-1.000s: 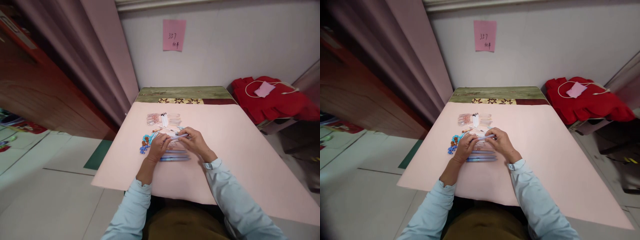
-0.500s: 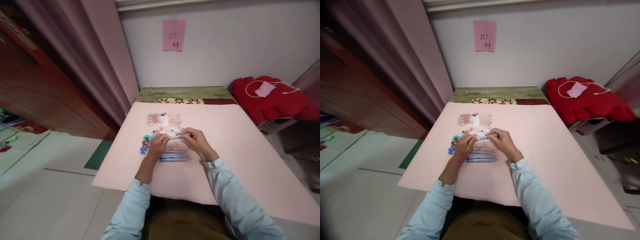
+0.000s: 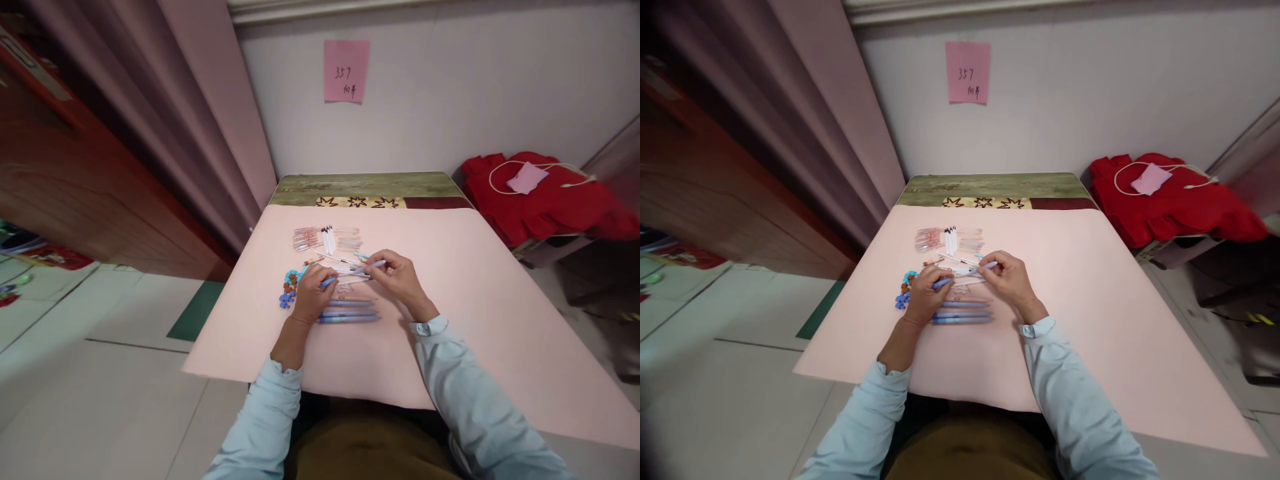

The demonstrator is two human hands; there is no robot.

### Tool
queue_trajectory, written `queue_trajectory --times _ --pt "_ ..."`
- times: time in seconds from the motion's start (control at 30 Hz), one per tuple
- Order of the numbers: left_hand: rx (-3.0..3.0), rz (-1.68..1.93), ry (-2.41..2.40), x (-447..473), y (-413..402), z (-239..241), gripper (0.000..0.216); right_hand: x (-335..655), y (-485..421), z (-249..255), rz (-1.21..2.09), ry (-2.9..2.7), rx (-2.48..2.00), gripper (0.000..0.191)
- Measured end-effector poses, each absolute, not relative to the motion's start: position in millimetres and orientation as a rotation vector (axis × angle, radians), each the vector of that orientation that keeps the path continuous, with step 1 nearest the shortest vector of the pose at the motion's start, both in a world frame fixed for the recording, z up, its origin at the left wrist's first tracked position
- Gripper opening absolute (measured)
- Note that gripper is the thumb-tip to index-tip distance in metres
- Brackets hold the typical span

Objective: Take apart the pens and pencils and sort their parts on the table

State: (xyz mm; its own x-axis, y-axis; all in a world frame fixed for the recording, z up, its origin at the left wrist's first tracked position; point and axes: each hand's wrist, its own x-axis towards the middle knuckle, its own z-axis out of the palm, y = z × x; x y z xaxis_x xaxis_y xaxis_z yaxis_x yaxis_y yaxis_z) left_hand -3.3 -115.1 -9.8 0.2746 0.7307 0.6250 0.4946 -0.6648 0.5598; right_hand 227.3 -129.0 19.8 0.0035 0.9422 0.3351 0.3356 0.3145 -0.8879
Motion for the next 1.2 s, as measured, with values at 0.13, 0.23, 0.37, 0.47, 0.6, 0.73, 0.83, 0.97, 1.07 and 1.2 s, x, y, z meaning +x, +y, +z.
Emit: queue_trajectory --times 0.13,0.23,0.37,0.47,0.6,0.73,0.83,0.97,1.07,1.2 --pt "2.257 1.349 1.132 -2.5 -116.1 -8.9 0.008 228.3 -134.0 28.1 0.551 -1.501 -1.21 0.011" --pt "2.235 1.313 1.14 -1.8 -118.2 -7.0 0.008 230.7 -136.7 30.7 0.424 -1.43 -1.25 0.012" --pt "2.162 1.39 1.16 -1.8 -121.2 -3.8 0.011 233.1 -136.6 28.8 0.328 -1.321 -1.261 0.013" --pt "2.173 1.382 1.183 -1.8 -121.9 -2.3 0.013 231.7 -134.9 25.4 0.38 -1.38 -1.325 0.013" --pt "2.357 1.262 1.218 -1.1 -121.0 -2.7 0.02 225.4 -133.7 21.9 0.414 -1.629 -1.455 0.01" --pt "2.362 1.323 1.319 -1.7 -119.1 -4.4 0.033 220.6 -134.3 22.2 0.385 -1.703 -1.503 0.012" --pt "2.342 1.368 1.346 -2.5 -117.6 -5.8 0.032 220.3 -134.1 22.5 0.413 -1.721 -1.526 0.013" --pt "2.3 1.369 1.26 -3.0 -115.9 -9.2 0.017 222.4 -132.0 19.3 0.481 -1.707 -1.533 0.014" --pt "2.242 1.377 1.27 -3.2 -116.0 -13.0 0.014 224.6 -130.8 16.8 0.477 -1.703 -1.564 0.013" --pt "2.138 1.384 1.369 -3.0 -118.0 -15.3 0.026 225.9 -130.6 16.0 0.387 -1.794 -1.605 0.01"
